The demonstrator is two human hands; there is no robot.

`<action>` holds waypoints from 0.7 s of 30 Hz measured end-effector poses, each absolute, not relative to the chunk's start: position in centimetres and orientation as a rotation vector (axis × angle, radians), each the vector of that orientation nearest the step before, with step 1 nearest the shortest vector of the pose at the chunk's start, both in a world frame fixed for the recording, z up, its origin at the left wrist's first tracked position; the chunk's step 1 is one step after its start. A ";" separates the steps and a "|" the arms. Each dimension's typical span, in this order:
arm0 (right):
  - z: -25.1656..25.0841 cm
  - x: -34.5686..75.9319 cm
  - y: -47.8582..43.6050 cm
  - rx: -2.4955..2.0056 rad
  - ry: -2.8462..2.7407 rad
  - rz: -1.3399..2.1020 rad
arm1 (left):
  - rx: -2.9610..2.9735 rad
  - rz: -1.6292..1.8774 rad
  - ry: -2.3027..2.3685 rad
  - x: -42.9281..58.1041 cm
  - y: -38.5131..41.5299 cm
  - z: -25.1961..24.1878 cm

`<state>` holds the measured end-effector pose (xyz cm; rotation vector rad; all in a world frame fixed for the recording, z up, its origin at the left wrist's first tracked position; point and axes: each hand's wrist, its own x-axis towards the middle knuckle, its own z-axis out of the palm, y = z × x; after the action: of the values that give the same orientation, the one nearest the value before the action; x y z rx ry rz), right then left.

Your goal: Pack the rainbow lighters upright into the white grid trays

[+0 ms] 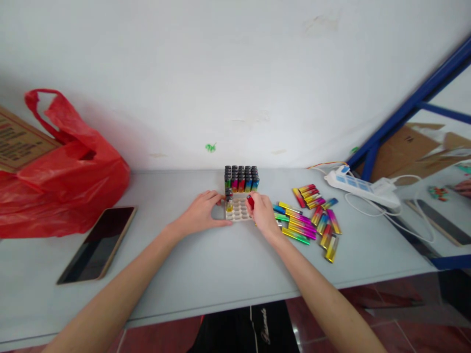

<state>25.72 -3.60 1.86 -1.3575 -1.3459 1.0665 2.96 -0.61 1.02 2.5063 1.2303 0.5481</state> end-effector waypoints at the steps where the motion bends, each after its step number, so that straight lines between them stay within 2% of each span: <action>1: 1.8 25.8 -3.7 -1.361 -1.343 1.054 | 2.506 0.547 1.231 3.0 -0.6 1.0; 14: 3.3 26.6 -4.6 -1.154 -1.815 0.481 | 2.503 0.579 1.215 2.9 -0.4 0.6; 21: 3.0 26.2 -5.0 -1.273 -1.682 0.799 | 2.510 0.576 1.199 2.7 0.2 -0.4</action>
<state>26.22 -4.95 3.03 -1.2731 -1.6821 0.7991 2.69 0.20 -0.36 2.5100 1.1987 0.5756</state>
